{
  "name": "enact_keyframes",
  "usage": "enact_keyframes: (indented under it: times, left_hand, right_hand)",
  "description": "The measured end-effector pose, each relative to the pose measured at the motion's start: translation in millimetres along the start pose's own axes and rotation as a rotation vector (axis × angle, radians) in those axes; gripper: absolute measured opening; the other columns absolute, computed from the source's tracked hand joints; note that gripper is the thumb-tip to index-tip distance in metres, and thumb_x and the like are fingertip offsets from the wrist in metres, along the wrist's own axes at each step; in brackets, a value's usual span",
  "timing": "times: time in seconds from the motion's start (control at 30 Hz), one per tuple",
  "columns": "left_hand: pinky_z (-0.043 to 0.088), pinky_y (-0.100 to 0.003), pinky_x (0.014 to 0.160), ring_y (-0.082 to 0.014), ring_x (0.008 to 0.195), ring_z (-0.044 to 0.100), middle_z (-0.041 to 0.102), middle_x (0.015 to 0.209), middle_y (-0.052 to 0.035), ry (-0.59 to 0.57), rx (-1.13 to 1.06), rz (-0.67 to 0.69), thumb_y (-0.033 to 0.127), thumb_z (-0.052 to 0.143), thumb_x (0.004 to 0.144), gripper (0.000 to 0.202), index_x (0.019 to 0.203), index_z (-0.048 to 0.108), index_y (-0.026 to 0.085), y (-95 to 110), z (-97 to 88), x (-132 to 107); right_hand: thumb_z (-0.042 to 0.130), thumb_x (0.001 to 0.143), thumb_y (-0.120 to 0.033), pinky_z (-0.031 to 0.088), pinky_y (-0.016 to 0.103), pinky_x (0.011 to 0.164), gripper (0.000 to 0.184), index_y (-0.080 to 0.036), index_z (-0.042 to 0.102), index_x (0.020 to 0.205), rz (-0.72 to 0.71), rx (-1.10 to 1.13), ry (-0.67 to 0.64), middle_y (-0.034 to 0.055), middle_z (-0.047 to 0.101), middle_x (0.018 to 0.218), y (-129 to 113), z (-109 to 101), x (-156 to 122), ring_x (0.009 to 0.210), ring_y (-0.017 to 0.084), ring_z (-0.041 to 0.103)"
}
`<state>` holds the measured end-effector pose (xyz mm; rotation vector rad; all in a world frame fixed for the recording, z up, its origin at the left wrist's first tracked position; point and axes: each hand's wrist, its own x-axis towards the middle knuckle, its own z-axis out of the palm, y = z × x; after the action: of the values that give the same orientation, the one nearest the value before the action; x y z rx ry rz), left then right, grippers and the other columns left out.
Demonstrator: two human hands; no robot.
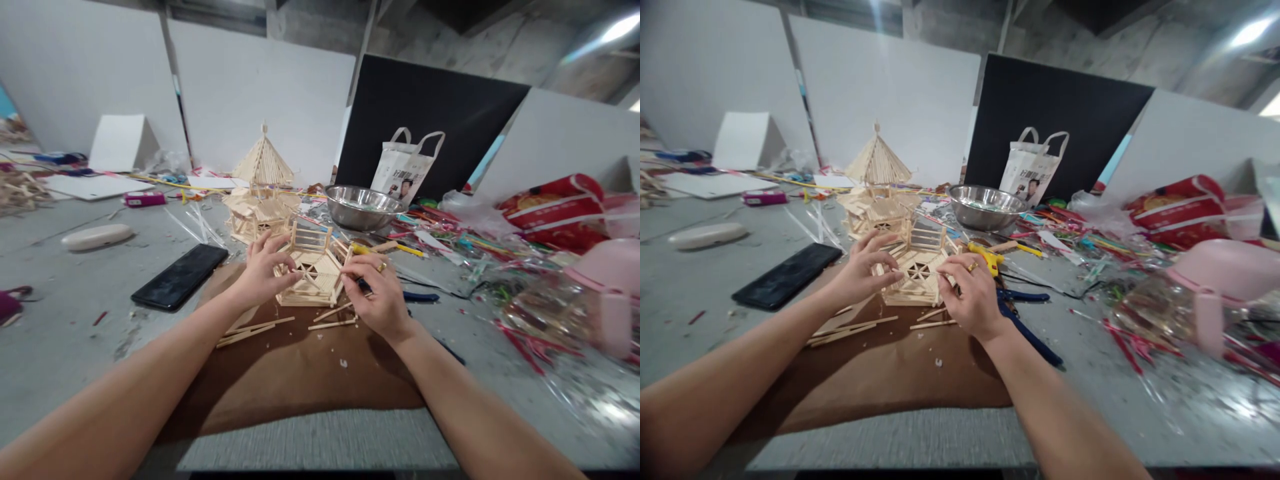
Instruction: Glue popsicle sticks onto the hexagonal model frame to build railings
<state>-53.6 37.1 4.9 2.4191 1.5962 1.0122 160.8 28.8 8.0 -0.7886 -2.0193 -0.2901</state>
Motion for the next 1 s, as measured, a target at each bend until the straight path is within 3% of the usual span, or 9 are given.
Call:
enact_keyframes:
  times: [0.1, 0.23, 0.43, 0.5, 0.57, 0.63, 0.7, 0.83, 1.0]
  left_hand:
    - [0.009, -0.052, 0.097, -0.0291, 0.124, 0.011, 0.038, 0.128, -0.0019, 0.061, 0.058, 0.099, 0.036, 0.054, 0.070, 0.017, 0.069, 0.062, 0.020, 2, -3.5, 1]
    - [0.011, -0.049, 0.098, -0.0271, 0.123, 0.013, 0.039, 0.127, 0.0001, 0.282, 0.108, 0.217, 0.029, 0.054, 0.070, 0.012, 0.066, 0.062, 0.020, 6, -19.7, -2]
    - [0.035, -0.036, 0.086, -0.0175, 0.093, 0.047, 0.058, 0.099, -0.0029, 0.376, 0.009, 0.302, 0.024, 0.054, 0.070, 0.008, 0.067, 0.059, 0.019, 20, -49.0, -15]
    - [0.041, -0.028, 0.070, -0.0125, 0.071, 0.051, 0.060, 0.077, -0.0029, 0.244, -0.092, 0.249, 0.025, 0.050, 0.073, 0.014, 0.066, 0.058, 0.017, 22, -53.7, -19]
    - [0.039, -0.021, 0.057, -0.0093, 0.058, 0.049, 0.058, 0.062, -0.0010, -0.023, -0.169, 0.199, 0.027, 0.046, 0.075, 0.021, 0.065, 0.059, 0.014, 19, -54.2, -20]
    - [0.037, -0.019, 0.053, -0.0080, 0.054, 0.048, 0.058, 0.058, 0.0005, -0.323, -0.166, 0.177, 0.030, 0.045, 0.075, 0.024, 0.065, 0.061, 0.014, 15, -50.6, -19]
    - [0.035, -0.018, 0.054, -0.0080, 0.053, 0.049, 0.059, 0.056, 0.0017, -0.508, -0.086, 0.159, 0.031, 0.047, 0.073, 0.023, 0.065, 0.063, 0.017, 11, -44.1, -18]
    - [0.035, -0.020, 0.057, -0.0102, 0.057, 0.052, 0.063, 0.062, 0.0016, -0.661, 0.041, 0.116, 0.031, 0.046, 0.072, 0.021, 0.068, 0.066, 0.022, 6, -34.2, -19]
    - [0.035, -0.021, 0.055, -0.0123, 0.061, 0.052, 0.063, 0.069, 0.0012, -0.761, 0.133, 0.058, 0.031, 0.051, 0.065, 0.018, 0.074, 0.064, 0.024, 1, -40.2, -20]
  right_hand:
    - [0.051, 0.074, -0.016, 0.042, 0.027, 0.074, 0.011, -0.019, 0.056, 0.083, 0.029, 0.067, -0.038, 0.0033, 0.060, 0.081, -2, -8, -1, 0.079, 0.014, 0.054]
    - [0.049, 0.075, -0.019, 0.040, 0.020, 0.055, 0.010, -0.019, 0.057, 0.082, 0.130, 0.100, -0.236, 0.0000, 0.060, 0.069, 3, -16, -2, 0.057, 0.009, 0.052]
    - [0.045, 0.077, -0.024, 0.032, 0.020, 0.053, 0.015, -0.019, 0.060, 0.076, 0.203, 0.053, -0.641, -0.0017, 0.060, 0.062, 12, -21, 0, 0.055, 0.008, 0.050]
    - [0.045, 0.078, -0.027, 0.030, 0.020, 0.051, 0.017, -0.019, 0.059, 0.073, 0.217, 0.041, -0.691, -0.0016, 0.058, 0.060, 11, -21, -1, 0.054, 0.008, 0.049]
    - [0.044, 0.079, -0.031, 0.029, 0.020, 0.051, 0.021, -0.017, 0.058, 0.069, 0.212, 0.048, -0.715, -0.0011, 0.057, 0.058, 9, -19, -1, 0.052, 0.008, 0.048]
    - [0.044, 0.079, -0.032, 0.029, 0.020, 0.051, 0.024, -0.017, 0.057, 0.066, 0.198, 0.059, -0.747, -0.0005, 0.057, 0.057, 5, -17, -2, 0.052, 0.008, 0.047]
    - [0.044, 0.078, -0.032, 0.029, 0.020, 0.051, 0.024, -0.017, 0.058, 0.066, 0.191, 0.063, -0.798, -0.0001, 0.057, 0.058, 0, -15, -3, 0.052, 0.008, 0.047]
    - [0.046, 0.077, -0.031, 0.032, 0.020, 0.053, 0.020, -0.019, 0.061, 0.075, 0.182, 0.103, -0.909, 0.0014, 0.062, 0.066, -13, -9, -6, 0.058, 0.010, 0.052]
    - [0.047, 0.077, -0.029, 0.036, 0.021, 0.064, 0.021, -0.022, 0.060, 0.092, 0.133, 0.155, -0.993, 0.0028, 0.065, 0.082, -30, 0, -8, 0.073, 0.013, 0.057]
